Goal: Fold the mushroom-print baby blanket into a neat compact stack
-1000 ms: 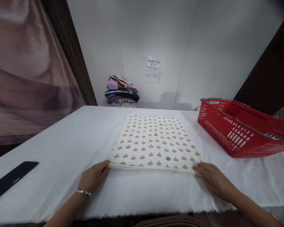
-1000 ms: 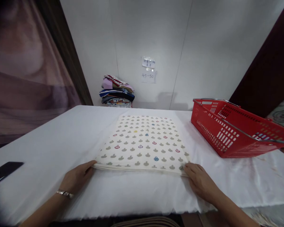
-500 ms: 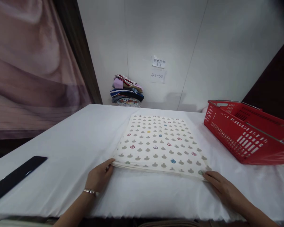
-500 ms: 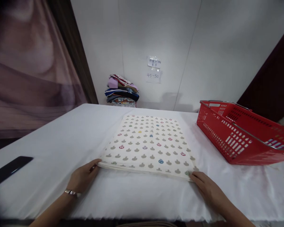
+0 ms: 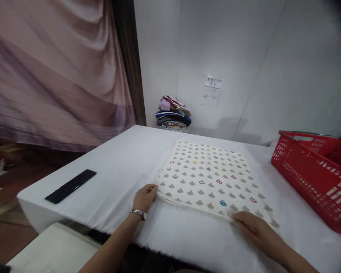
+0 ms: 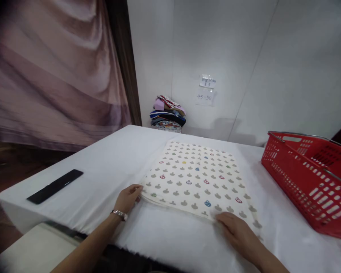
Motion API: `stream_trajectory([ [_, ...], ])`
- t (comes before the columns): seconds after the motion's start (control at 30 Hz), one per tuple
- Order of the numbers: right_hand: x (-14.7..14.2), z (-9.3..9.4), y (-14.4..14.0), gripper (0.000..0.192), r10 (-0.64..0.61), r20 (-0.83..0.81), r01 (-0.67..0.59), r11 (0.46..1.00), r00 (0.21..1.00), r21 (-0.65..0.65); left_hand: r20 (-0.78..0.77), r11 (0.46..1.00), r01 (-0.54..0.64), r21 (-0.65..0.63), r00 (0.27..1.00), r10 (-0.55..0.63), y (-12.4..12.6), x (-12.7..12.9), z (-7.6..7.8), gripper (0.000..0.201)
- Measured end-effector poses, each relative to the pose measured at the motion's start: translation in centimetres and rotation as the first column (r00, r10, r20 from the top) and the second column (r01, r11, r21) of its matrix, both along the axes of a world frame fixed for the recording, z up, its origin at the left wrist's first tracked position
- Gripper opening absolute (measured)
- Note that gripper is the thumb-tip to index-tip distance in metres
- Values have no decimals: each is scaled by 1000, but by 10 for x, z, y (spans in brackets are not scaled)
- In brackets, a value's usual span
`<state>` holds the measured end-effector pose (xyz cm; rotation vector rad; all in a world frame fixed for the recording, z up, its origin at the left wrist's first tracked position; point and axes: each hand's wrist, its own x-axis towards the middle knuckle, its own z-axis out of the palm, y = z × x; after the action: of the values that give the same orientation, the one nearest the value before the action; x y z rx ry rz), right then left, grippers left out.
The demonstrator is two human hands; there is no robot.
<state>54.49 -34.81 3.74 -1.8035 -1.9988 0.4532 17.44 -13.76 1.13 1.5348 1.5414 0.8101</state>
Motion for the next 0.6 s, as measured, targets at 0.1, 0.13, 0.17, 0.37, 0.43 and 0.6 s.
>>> stream_trajectory([
  [0.1,-52,16,43,31,64,-130,-68,997,989,-21,37,998,-29,47,999,27,0,3,-6,23],
  [0.13,-70,18,58,31,76,-167,-77,997,983,2,43,998,-34,51,999,32,-1,4,-5,23],
  [0.17,-89,19,74,32,96,-191,-96,995,977,11,44,998,-40,50,998,37,-1,5,-3,26],
  [0.37,-198,18,150,51,181,-28,-181,983,983,6,156,987,-93,-132,981,113,3,9,20,58],
  [0.43,-222,19,164,45,171,57,-172,985,984,16,210,979,-94,-181,969,132,8,9,21,59],
  [0.6,-244,15,185,30,145,175,-145,989,974,-13,274,980,-57,-190,956,109,17,3,15,58],
])
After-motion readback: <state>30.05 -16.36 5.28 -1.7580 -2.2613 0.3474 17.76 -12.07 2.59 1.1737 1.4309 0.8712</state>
